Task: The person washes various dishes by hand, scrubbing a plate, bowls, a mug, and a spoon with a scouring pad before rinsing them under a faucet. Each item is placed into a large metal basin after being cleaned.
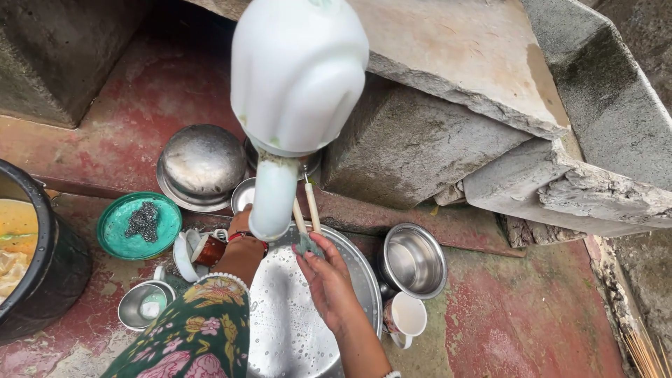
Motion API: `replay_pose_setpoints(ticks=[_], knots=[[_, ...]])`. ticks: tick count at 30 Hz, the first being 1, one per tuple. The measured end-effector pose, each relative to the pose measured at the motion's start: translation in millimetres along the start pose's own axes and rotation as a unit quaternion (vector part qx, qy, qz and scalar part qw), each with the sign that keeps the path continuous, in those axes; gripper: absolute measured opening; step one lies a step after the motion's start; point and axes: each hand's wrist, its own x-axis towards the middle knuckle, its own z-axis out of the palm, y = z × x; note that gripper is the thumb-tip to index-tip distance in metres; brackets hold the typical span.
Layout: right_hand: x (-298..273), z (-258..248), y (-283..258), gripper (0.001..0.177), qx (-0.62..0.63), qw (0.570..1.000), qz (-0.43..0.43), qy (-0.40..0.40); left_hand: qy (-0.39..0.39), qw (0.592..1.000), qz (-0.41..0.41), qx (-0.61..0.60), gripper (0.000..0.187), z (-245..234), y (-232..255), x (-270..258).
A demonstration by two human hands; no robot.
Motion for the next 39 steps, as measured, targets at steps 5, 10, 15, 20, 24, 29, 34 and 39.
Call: replay_pose_setpoints(ticks=[5,10,15,20,24,29,34,39], knots=[[15,-24,16,0.034,0.021,0.999,-0.033,0.002,0.062,0.997,-0.017,-0.036,0.037,-9,0,-8],[-2,10,-11,0.032,0.030,0.999,-0.032,0.025,0.041,0.976,-0.015,-0.212,0.036,-24,-6,-11],[-2,16,-21,0.058,0.104,0.989,-0.108,-0.019,-0.053,0.893,0.013,-0.447,0.037,-18,-5,8],[-38,71,-61,0.058,0.091,0.985,-0.141,0.049,-0.083,0.750,0.042,-0.655,0.030,-47,7,-20],[-29,82,-77,0.055,0.093,0.984,-0.153,-0.025,-0.104,0.779,-0.024,-0.618,0.025,-107,24,-80],[-40,120,-98,0.051,-0.020,0.992,-0.126,0.006,-0.094,0.752,-0.026,-0.652,0.019,-121,37,-107],[-58,113,-99,0.025,-0.488,0.733,-0.469,-0.062,-0.071,0.730,-0.052,-0.678,0.021,-179,33,-150],[-98,119,-77,0.033,-0.623,0.522,-0.580,-0.047,-0.033,0.483,-0.025,-0.875,0.025,-186,32,-151]])
